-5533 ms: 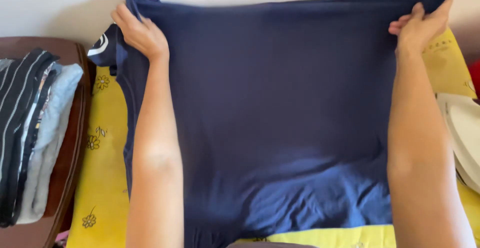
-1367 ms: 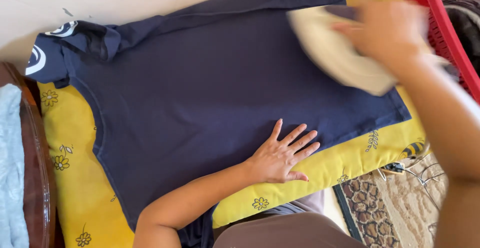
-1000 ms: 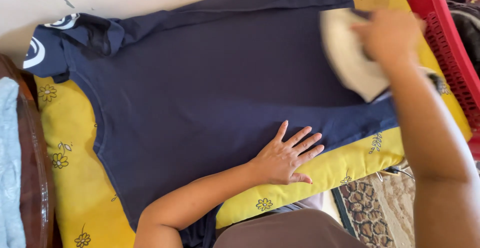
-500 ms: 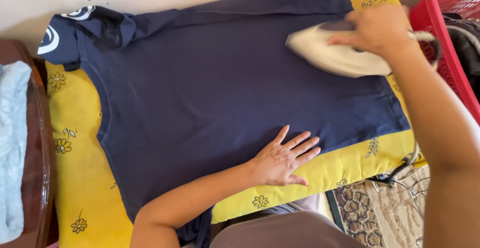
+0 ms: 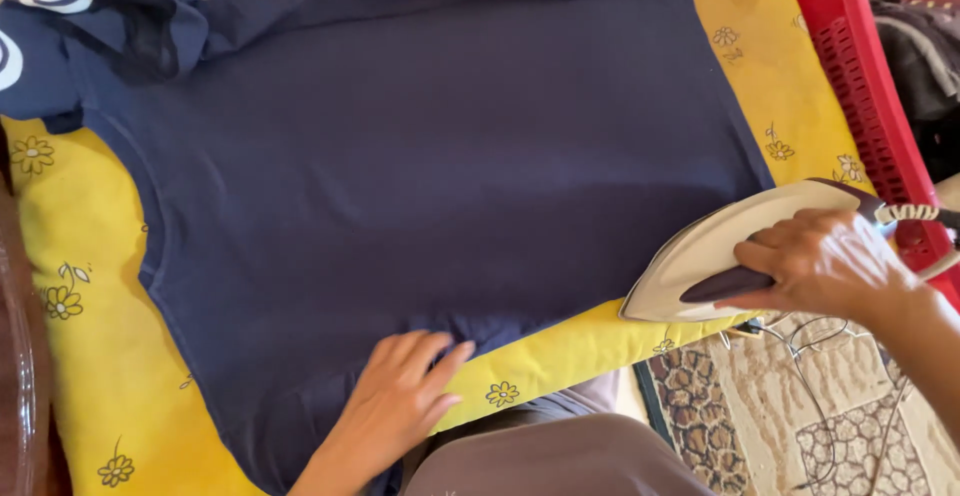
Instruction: The person irons a dark blue t-shirt on a yellow ironing board, smoothing the fabric with their hands and using a white iron. They fold the shirt into a neat rectangle and place it on a stack of other folded clothes.
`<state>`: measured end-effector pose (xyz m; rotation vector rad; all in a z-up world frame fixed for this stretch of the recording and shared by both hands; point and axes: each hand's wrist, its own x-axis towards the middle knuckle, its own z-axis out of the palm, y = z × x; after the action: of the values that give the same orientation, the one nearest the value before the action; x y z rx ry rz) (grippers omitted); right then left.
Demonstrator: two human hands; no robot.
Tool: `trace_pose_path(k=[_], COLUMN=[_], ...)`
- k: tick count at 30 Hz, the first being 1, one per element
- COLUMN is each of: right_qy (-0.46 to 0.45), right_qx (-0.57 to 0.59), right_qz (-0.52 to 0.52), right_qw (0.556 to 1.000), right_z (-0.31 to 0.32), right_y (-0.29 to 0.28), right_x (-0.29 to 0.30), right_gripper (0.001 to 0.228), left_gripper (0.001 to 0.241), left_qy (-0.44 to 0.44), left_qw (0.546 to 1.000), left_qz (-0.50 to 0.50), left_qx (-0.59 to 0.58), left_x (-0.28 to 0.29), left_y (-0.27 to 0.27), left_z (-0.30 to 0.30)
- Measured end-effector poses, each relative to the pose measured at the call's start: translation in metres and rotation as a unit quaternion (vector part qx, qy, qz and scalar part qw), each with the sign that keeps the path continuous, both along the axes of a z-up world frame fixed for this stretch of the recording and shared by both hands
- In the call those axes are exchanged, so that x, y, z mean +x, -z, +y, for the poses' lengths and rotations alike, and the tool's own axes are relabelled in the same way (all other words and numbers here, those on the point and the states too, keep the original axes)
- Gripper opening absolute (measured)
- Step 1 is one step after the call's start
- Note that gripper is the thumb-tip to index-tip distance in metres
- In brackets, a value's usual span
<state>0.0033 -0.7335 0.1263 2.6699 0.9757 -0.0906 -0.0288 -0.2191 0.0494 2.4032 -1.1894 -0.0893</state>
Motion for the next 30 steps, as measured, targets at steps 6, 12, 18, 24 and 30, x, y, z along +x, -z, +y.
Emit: trace_pose_path(k=[6, 12, 18, 24, 30], right_qy=[0.097, 0.207, -0.066, -0.050, 0.139], right_qx=[-0.139, -0.188, -0.162, 0.008, -0.053], right_qz=[-0.150, 0.014, -0.081, 0.044, 0.020], right_qw=[0.974, 0.960, 0.981, 0.998, 0.989], right_z=[-0.015, 0.097, 0.131, 0.130, 0.197], right_y=[-0.004, -0.026, 0.014, 0.001, -0.027], right_x=[0.103, 0.201, 0.076, 0.020, 0.126], right_gripper=[0.076, 0.082, 0.057, 0.071, 0.062], left_gripper=[0.048, 0.059, 0.046, 0.048, 0.049], left_qy=[-0.087, -0.123, -0.108, -0.112, -0.124], left_qw=[0.988, 0.987, 0.990, 0.991, 0.989], left_qz=[0.010, -0.055, 0.005, 0.021, -0.008], left_qx=[0.126, 0.087, 0.089, 0.067, 0.080], left_x=[-0.039, -0.052, -0.051, -0.052, -0.058], left_y=[0.010, 0.022, 0.009, 0.016, 0.023], left_z=[0.027, 0.026, 0.032, 0.034, 0.032])
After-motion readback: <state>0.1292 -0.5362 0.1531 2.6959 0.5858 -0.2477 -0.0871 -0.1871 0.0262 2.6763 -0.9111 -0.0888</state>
